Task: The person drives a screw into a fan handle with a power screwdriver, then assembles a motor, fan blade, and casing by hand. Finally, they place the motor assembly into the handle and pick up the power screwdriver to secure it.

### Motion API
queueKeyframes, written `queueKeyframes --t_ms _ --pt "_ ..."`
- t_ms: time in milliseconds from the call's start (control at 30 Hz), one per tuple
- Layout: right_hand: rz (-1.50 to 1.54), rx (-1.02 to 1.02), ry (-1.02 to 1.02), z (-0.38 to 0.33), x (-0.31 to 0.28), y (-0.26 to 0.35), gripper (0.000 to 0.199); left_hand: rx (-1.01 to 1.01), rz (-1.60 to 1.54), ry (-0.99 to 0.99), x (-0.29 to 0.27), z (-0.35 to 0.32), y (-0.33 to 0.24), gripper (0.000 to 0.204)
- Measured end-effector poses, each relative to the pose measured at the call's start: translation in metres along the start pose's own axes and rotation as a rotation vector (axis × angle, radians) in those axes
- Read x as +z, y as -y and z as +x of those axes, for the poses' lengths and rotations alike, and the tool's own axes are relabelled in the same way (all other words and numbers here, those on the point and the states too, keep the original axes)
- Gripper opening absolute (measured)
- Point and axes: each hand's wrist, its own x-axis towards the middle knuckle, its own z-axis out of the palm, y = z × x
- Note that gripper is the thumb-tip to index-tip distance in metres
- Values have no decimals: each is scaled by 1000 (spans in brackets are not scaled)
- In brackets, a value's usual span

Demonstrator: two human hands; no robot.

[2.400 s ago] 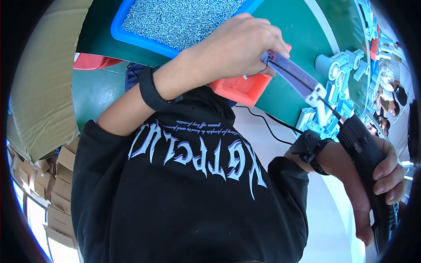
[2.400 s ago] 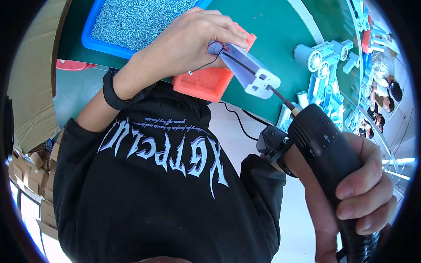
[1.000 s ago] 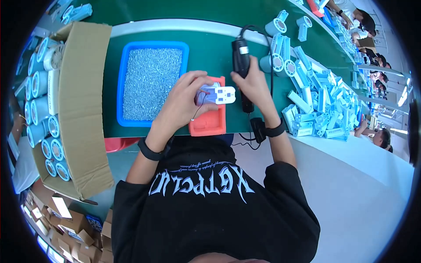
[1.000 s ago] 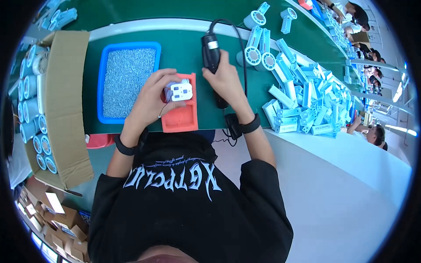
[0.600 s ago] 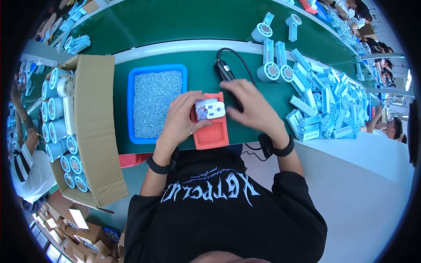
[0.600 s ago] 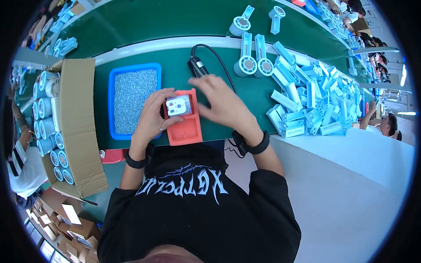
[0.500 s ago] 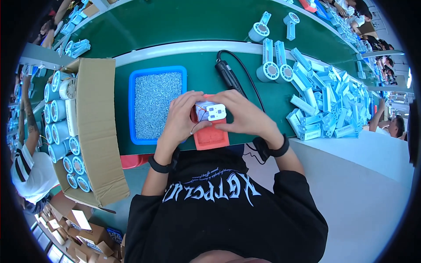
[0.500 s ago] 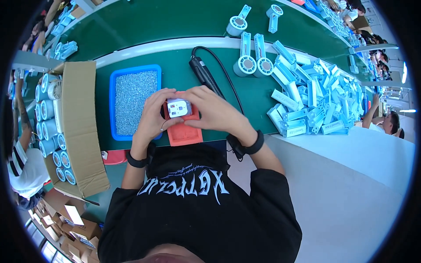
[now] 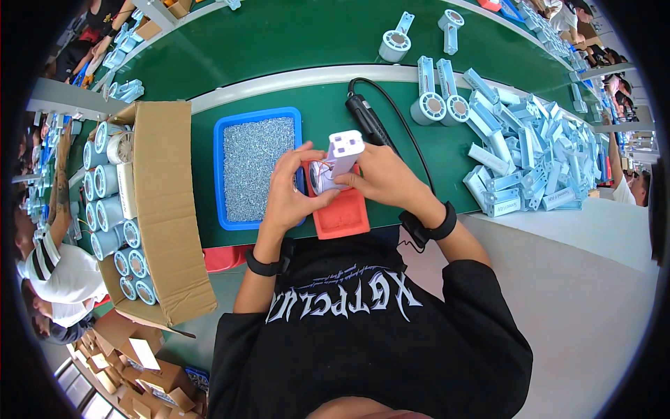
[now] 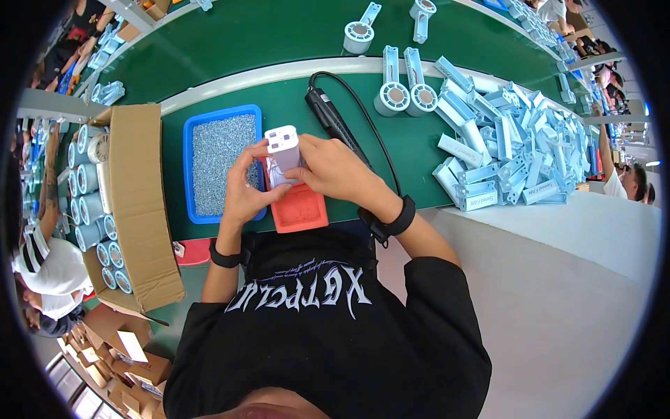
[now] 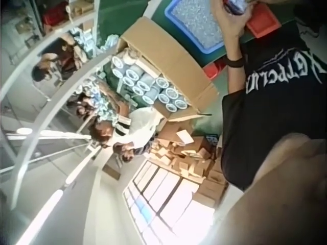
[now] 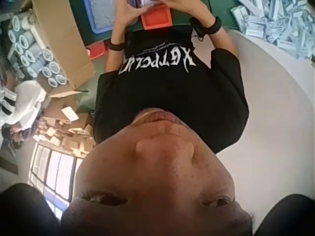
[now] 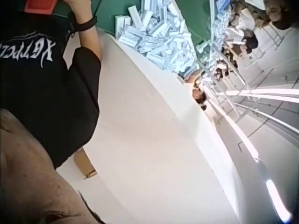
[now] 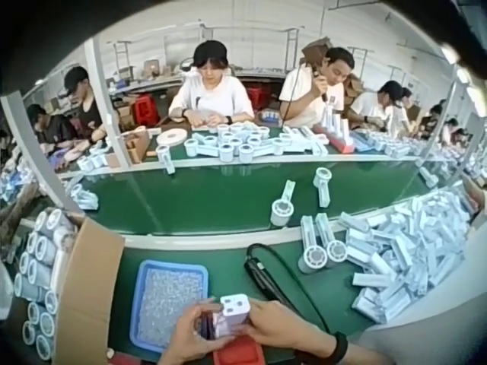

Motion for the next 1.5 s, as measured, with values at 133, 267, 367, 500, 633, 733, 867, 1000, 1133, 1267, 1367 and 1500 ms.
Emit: queueKeyframes --t_ms 133,267,367,500,633,733,867,1000,1133,1267,1367,1500 --pt "264 29 -62 -3 -8 4 32 -62 -355 -71 1 2 -20 65" --pt "472 47 -91 -6 -13 14 32 -91 -614 -126 -9 9 -44 72" --pt "676 103 -47 -7 -19 18 38 -24 -483 -51 -22 11 -44 76" --pt "826 171 -37 -14 -26 22 43 0 -625 -201 -32 7 -48 78" --pt "973 24 -207 -16 -31 16 47 74 -455 -211 -30 7 -52 74" --pt "835 -240 -349 -15 -38 15 45 225 -267 -87 -32 15 -51 65" --pt "947 -302 -288 -18 -32 17 48 270 -559 -140 -33 24 -46 59" --pt "675 -313 -384 -14 -37 24 46 251 -571 -149 -43 23 -47 59" --pt "349 -388 -364 -11 -42 26 43 168 -337 -132 -52 25 -52 56" --pt "383 -390 -436 -6 -24 24 40 73 11 -54 -45 22 -63 47" --pt "410 -344 -449 -2 -21 21 40 51 -16 24 -34 22 -66 41" --pt "856 -284 -557 -5 -25 19 41 181 130 51 -39 19 -52 33"
